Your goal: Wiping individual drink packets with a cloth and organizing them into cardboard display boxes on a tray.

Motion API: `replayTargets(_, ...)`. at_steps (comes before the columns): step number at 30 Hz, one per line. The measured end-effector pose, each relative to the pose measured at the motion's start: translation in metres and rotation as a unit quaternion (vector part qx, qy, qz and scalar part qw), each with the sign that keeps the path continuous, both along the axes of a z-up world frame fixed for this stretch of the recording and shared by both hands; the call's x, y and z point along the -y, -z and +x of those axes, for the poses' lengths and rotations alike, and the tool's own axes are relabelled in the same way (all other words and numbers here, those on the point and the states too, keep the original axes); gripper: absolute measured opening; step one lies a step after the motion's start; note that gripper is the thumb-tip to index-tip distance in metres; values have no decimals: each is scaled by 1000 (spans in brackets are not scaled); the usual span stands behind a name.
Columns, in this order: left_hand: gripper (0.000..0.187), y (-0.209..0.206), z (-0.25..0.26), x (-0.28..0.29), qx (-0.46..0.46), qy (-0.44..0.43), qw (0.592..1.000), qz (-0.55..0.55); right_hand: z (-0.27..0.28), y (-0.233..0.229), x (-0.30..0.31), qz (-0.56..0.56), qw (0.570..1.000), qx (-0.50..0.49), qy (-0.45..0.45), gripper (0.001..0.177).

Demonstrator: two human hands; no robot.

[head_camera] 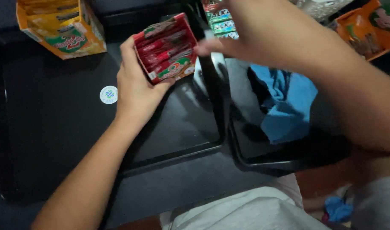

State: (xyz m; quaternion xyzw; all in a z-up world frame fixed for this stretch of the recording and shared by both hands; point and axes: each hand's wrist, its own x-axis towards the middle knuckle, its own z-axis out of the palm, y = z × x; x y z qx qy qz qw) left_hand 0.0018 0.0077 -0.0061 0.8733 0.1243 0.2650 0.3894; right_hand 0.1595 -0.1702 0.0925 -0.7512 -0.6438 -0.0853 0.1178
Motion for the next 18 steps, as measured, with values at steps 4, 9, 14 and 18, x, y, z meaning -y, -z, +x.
replayTargets(4,81,-1,-3,-2,23,2,998,-53,-22,21,73,-135,984,24,115,90)
replayTargets(9,75,-19,-1,11,4,17,993,-114,-15,92,161,-129,973,-78,175,83)
replayTargets(14,79,-38,30,48,-50,78,992,-84,-34,73,213,-38,954,-86,285,52)
replayTargets(18,80,-24,91,90,-31,185,979,-82,-29,61,237,-69,921,-95,370,67)
